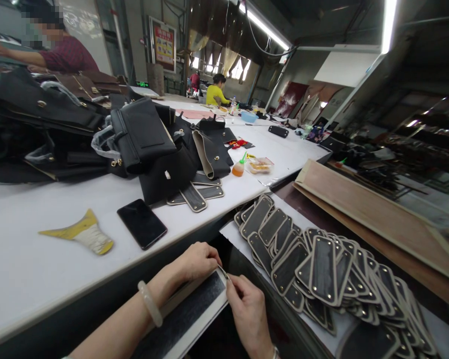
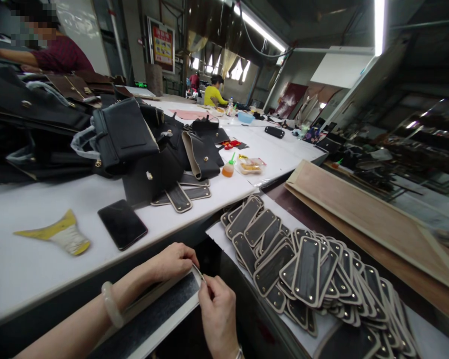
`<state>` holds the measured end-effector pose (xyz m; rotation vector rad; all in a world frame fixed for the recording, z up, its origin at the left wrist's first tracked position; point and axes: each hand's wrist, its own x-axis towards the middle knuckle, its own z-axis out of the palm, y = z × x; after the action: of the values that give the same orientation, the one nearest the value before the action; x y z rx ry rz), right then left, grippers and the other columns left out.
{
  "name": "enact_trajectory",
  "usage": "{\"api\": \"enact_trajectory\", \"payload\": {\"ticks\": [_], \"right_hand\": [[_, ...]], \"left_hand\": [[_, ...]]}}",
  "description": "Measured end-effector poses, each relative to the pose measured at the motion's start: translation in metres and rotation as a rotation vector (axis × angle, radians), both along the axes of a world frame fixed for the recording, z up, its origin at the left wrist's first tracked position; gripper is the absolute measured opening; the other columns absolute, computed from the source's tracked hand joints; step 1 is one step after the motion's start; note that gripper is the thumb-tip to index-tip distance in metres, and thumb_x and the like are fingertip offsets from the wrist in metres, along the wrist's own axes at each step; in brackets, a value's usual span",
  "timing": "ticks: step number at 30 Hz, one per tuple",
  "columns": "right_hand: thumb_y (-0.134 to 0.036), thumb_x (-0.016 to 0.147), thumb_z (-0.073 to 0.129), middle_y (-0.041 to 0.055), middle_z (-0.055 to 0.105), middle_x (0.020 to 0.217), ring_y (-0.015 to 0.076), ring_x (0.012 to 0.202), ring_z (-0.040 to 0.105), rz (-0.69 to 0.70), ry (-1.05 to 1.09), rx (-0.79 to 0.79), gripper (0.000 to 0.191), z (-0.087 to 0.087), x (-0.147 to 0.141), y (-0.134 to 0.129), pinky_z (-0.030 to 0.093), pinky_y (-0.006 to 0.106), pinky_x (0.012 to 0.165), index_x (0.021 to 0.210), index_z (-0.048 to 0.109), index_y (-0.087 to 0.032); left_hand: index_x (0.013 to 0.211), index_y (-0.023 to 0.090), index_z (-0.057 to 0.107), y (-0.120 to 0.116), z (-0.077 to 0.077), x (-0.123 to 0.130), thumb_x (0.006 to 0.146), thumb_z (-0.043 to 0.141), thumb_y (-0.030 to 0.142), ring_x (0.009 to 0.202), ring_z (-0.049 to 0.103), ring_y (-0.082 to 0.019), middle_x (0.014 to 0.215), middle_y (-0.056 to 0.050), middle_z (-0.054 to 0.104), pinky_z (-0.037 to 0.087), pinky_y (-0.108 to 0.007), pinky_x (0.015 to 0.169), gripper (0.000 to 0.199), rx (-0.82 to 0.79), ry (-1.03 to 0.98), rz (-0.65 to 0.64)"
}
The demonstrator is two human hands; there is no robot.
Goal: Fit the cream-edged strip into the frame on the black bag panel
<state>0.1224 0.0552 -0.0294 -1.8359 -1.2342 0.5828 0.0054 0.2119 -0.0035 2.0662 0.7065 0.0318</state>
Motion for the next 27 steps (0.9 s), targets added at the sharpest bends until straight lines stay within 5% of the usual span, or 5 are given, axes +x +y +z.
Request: {"api": "enact_trajectory", "payload": {"ticks": [12,17,27], "right_hand": [[-0.030,0.095,0.042,0.0018,0.055,0.071,0.0153,0.065,0.053,0.080,-0.088,0.036,0.032,0.0051,0.0019,0.0090,0.035,0.027,0.062,0.071,0.058,-0.019],[-0.035,0.095,0.045,-0.0009,0.047,0.066,0.0134,0.059,0.047,0.092,-0.087,0.019,0.032,0.0073,0.0038,0.0050,0.032,0.026,0.058,0.071,0.058,-0.018],[-0.028,0.092,0.045,-0.0008,0.045,0.065,0.0132,0.058,0.046,0.060,-0.108,0.051,0.028,0.0004,0.0015,0.0063,0.032,0.025,0.056,0.068,0.056,-0.018]], "left_hand": [[0.102,0.023,0.070,-0.0054,-0.0043,-0.0076,0.072,0.047,0.024,0.085,0.063,-0.018,0.102,-0.001,0.070,0.046,-0.025,0.071,0.038,-0.037,-0.059,0.055],[0.081,0.022,0.073,-0.0042,-0.0011,-0.0055,0.067,0.051,0.022,0.083,0.062,-0.020,0.089,-0.002,0.070,0.044,-0.027,0.069,0.026,-0.008,-0.075,0.082],[0.076,0.018,0.074,-0.0068,-0.0091,-0.0075,0.063,0.051,0.020,0.079,0.064,-0.018,0.080,-0.001,0.071,0.047,-0.025,0.071,0.026,-0.070,-0.063,0.248]]}}
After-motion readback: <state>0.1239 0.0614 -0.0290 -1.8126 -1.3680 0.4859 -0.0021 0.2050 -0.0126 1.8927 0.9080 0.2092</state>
